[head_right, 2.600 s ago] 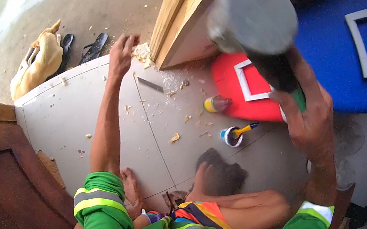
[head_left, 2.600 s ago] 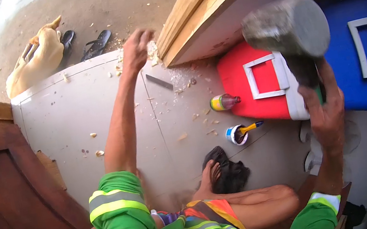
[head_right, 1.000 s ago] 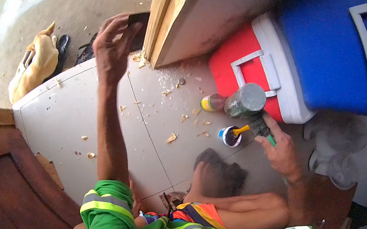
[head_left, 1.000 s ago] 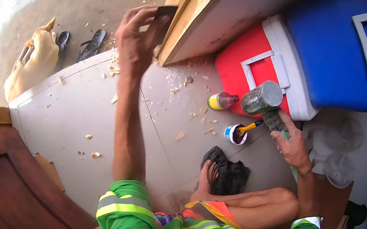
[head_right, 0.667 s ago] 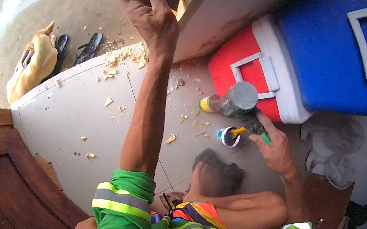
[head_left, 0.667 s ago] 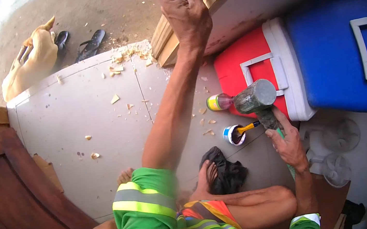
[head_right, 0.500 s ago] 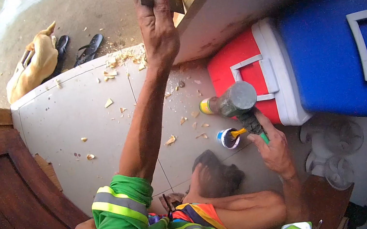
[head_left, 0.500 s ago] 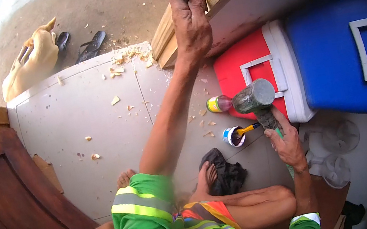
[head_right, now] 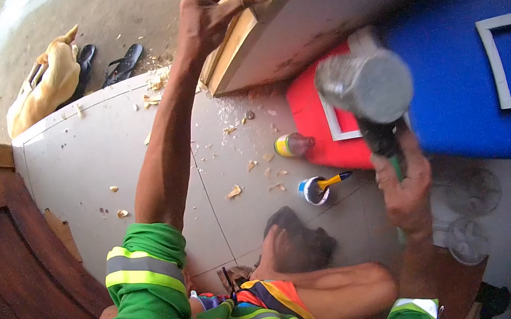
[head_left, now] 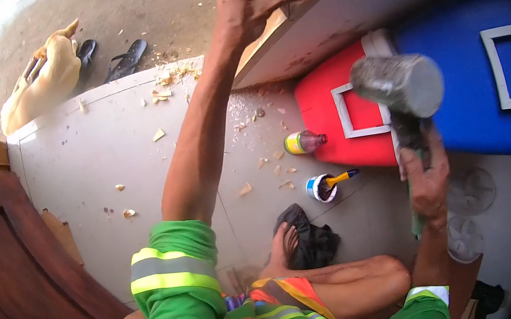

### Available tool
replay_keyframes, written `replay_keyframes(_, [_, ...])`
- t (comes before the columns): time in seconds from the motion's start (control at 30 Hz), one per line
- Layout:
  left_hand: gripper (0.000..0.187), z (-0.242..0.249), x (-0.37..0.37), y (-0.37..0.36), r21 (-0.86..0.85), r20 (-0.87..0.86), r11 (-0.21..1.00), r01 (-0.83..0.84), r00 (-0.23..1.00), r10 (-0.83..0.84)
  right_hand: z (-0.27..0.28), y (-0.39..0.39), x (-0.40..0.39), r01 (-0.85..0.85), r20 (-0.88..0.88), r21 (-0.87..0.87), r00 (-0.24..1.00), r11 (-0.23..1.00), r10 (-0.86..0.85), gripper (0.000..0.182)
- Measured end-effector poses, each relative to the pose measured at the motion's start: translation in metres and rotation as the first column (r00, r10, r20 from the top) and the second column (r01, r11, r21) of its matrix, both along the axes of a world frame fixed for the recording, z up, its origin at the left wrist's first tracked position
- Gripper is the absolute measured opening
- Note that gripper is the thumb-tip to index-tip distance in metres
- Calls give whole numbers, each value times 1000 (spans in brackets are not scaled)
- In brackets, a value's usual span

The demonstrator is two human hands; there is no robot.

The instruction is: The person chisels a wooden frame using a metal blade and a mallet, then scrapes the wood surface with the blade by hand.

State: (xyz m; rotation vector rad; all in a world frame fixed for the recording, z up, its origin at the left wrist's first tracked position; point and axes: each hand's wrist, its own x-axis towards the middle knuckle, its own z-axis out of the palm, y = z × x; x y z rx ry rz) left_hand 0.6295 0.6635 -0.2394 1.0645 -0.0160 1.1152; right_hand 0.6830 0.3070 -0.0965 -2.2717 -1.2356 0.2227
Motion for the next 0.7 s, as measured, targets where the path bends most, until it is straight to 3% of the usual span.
replay_keyframes(0.03, [55, 0, -1, 3, -58, 19, 995, 75, 997, -74, 11, 11, -5, -17, 14, 44, 1000, 999, 16, 50])
replay_keyframes(0.07, [52, 9, -6, 0, -19, -32, 998, -63, 998, 62, 17, 19, -3, -60, 76, 71, 996, 996, 55, 53])
replay_keyframes(0.13, [51, 13, -5, -3, -20, 63, 1000, -19, 998, 21, 28, 44, -6, -137, 134, 107, 983, 985, 122, 55])
replay_keyframes(0.2, [48, 10, -6, -3, -42, 142, 996, 84, 987, -77, 46, 68, -9, -249, 342, 36, 913, 968, 222, 53])
replay_keyframes(0.27, [47, 5, -8, 2, -56, 115, 994, 89, 990, -82, 60, 91, -14, -326, 468, -27, 832, 945, 300, 52])
replay_keyframes(0.4, [48, 2, -9, 2, -65, 163, 991, 118, 981, -106, 76, 126, -25, -407, 567, -110, 724, 907, 394, 52])
replay_keyframes(0.6, [46, 10, -18, -9, 77, 7, 988, -132, 991, 132, 93, 161, -22, -493, 653, -302, 516, 816, 554, 50])
replay_keyframes(0.7, [48, 13, -28, -15, 102, -116, 978, -181, 975, 192, 94, 169, -17, -516, 669, -380, 419, 768, 613, 49])
